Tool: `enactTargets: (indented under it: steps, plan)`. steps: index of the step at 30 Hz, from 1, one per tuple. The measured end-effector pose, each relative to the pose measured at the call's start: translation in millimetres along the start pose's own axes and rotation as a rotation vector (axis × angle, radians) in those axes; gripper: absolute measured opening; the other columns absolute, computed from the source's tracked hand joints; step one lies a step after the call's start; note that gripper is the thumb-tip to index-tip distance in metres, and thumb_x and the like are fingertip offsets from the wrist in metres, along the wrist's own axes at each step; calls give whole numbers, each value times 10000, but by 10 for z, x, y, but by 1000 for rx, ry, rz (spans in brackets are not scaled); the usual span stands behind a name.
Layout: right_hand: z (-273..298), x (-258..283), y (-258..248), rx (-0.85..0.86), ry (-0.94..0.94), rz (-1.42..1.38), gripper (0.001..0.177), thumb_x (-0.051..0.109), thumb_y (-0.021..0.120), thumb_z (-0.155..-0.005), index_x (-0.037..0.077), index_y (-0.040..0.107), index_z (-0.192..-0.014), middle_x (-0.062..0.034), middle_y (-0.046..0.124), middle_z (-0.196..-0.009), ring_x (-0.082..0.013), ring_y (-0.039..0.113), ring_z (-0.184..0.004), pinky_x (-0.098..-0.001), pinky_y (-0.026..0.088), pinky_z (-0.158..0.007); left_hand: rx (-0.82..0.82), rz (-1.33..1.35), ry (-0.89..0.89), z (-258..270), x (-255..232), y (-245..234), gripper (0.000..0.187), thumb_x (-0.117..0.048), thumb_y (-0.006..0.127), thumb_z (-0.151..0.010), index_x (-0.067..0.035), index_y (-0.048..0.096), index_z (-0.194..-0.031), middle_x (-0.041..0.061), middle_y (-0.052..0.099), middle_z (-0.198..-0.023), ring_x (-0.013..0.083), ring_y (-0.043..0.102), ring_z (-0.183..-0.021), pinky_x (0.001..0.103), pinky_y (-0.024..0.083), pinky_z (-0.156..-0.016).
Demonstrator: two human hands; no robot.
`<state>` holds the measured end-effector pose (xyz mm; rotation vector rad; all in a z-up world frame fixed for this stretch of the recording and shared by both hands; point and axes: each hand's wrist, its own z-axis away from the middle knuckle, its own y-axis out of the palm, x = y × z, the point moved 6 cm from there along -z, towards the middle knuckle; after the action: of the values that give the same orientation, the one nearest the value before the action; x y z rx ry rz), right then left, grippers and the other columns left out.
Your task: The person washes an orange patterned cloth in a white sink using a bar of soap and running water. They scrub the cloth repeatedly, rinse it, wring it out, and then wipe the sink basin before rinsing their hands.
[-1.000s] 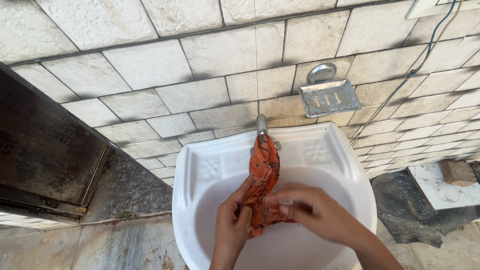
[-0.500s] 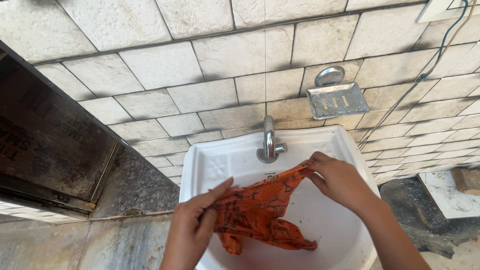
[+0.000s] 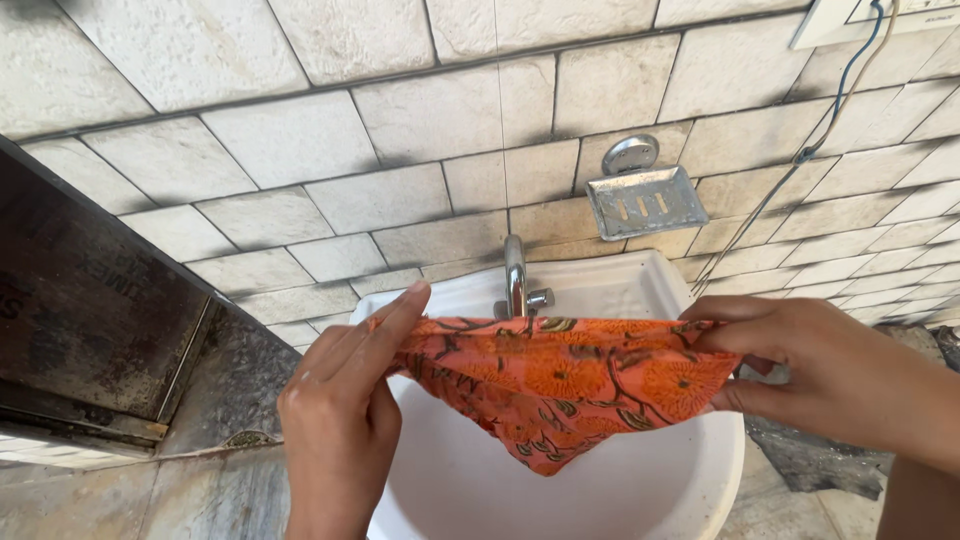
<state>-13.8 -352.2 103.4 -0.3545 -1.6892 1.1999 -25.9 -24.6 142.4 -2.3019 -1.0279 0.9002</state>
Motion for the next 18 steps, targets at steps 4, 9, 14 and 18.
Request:
enactTargets:
  steps: [4, 9, 14, 18]
  plan:
    - [-39, -99, 39, 72, 289, 118, 380, 293, 815, -781, 169, 757, -1135, 42, 743, -1223, -178, 769, -856, -320, 627, -728, 18, 37, -22, -29, 40, 46, 748, 202, 517, -682, -166, 709, -1304, 117, 751, -969, 251, 662, -778, 393, 555, -739]
    - [-60, -49, 18, 46, 283, -36, 338, 276, 798, -808, 177, 790, -1131, 61, 710, -1194, -127, 739, -824, -291, 614, -624, 38, 192, -148, 18, 165, 124, 613, 168, 478, -765, -137, 764, -1213, 88, 629, -705, 225, 591, -670, 385, 540, -719]
    - [-220, -231, -13, -215, 265, -204, 153, 201, 830, -847, 83, 826, -944, -44, 749, -921, -155, 607, -677, -299, 479, -525, 113, 348, -277, -29, 298, 288, 389, 69, 614, -778, -81, 805, -1082, 74, 635, -639, 223, 610, -630, 406, 510, -605]
    - [-365, -295, 7, -395, 344, -186, 207, 166, 779, -795, 107, 815, -989, 15, 744, -767, -70, 548, -529, -263, 426, -477, 137, 231, -95, -107, 189, 323, 421, -212, 877, -677, -66, 779, -1059, 48, 702, -824, 197, 659, -752, 342, 553, -647]
